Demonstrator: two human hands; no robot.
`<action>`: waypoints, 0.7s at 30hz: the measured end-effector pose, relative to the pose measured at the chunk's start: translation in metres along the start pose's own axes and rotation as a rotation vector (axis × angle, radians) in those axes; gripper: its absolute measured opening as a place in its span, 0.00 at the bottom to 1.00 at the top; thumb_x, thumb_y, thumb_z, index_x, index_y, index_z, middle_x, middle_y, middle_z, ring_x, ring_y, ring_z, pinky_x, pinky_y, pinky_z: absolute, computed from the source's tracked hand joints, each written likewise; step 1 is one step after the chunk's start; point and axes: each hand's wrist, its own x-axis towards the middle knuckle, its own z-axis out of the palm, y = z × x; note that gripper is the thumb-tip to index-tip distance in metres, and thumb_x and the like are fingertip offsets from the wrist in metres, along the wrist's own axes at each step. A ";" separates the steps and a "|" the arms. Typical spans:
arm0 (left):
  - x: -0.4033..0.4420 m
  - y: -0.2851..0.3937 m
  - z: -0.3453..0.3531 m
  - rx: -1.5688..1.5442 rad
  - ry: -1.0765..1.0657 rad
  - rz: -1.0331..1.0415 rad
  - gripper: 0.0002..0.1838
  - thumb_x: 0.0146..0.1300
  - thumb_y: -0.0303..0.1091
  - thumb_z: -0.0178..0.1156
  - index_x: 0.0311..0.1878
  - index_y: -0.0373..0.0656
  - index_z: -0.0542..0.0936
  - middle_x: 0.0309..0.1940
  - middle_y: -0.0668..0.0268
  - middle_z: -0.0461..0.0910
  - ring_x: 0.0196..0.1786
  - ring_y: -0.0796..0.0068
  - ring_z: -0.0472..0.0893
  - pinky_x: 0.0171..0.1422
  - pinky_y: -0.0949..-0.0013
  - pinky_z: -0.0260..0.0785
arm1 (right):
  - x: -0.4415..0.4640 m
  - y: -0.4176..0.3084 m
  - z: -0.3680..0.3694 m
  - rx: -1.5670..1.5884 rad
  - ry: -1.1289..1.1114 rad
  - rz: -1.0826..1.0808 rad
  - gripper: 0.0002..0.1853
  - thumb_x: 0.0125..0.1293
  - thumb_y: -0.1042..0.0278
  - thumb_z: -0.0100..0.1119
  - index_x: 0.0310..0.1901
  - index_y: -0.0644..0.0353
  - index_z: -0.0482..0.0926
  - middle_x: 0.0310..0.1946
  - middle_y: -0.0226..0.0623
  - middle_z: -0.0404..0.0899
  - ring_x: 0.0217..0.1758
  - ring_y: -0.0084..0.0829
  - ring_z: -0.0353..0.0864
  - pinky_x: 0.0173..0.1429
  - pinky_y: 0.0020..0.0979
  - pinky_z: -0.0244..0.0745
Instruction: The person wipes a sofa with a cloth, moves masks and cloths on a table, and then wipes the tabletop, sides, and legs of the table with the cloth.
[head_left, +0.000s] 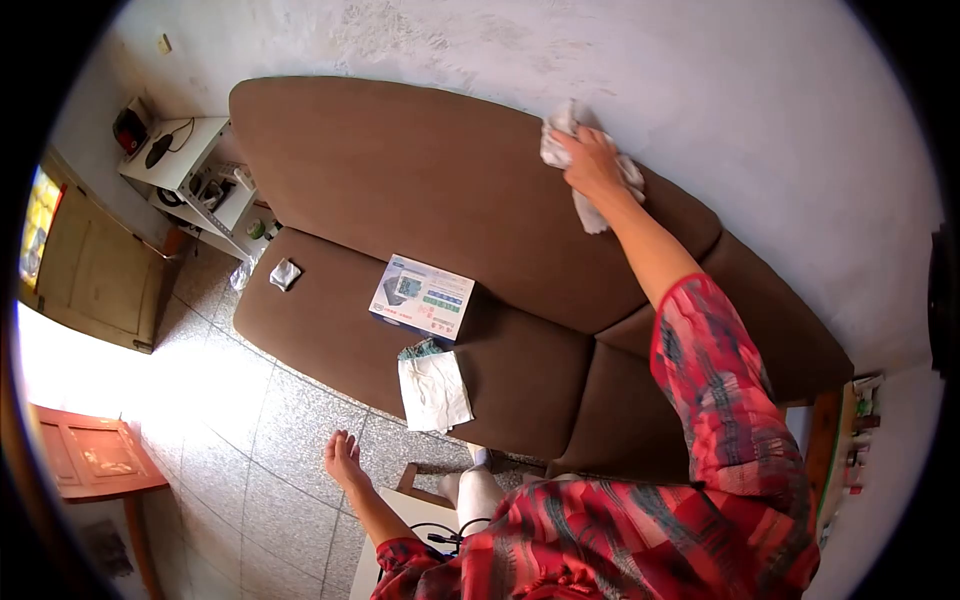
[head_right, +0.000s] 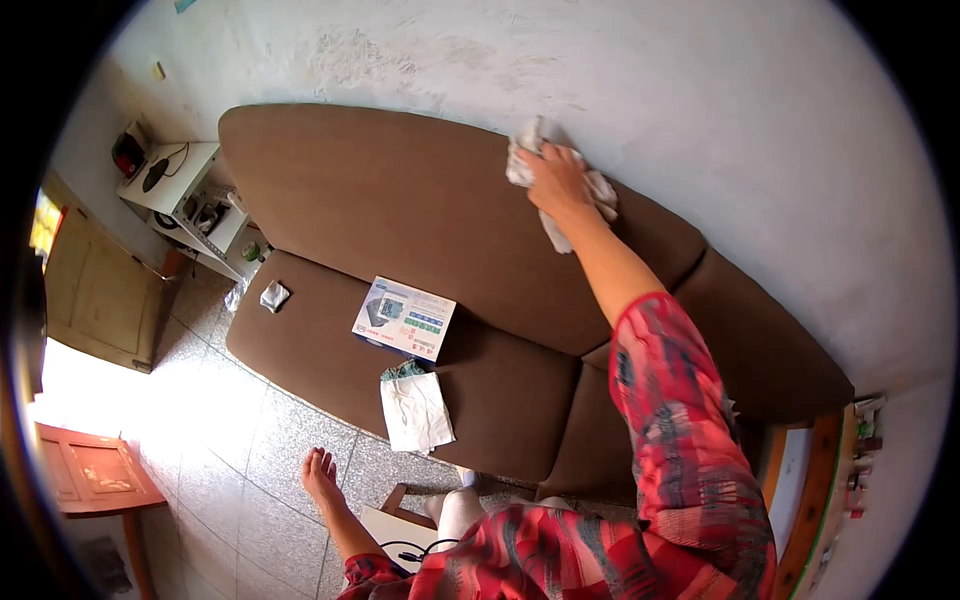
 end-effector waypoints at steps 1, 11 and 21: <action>0.000 -0.005 -0.001 0.003 0.001 -0.004 0.16 0.63 0.36 0.56 0.53 0.41 0.75 0.47 0.65 0.79 0.46 0.72 0.78 0.45 0.72 0.69 | 0.016 -0.021 -0.001 -0.008 -0.046 0.014 0.33 0.51 0.79 0.55 0.61 0.40 0.71 0.55 0.39 0.68 0.63 0.44 0.64 0.62 0.47 0.61; -0.018 -0.008 0.050 0.256 -0.191 -0.101 0.21 0.63 0.37 0.57 0.57 0.38 0.73 0.50 0.59 0.77 0.52 0.63 0.77 0.55 0.66 0.68 | 0.052 -0.027 0.014 0.107 -0.163 0.155 0.25 0.56 0.70 0.57 0.56 0.31 0.76 0.54 0.28 0.70 0.64 0.36 0.62 0.65 0.48 0.56; -0.052 -0.030 0.089 0.544 -0.306 0.080 0.18 0.62 0.35 0.58 0.51 0.35 0.77 0.41 0.59 0.80 0.40 0.68 0.80 0.40 0.70 0.73 | -0.095 0.141 -0.049 -0.132 -0.127 0.458 0.25 0.55 0.69 0.60 0.54 0.31 0.77 0.52 0.29 0.72 0.61 0.37 0.65 0.63 0.51 0.60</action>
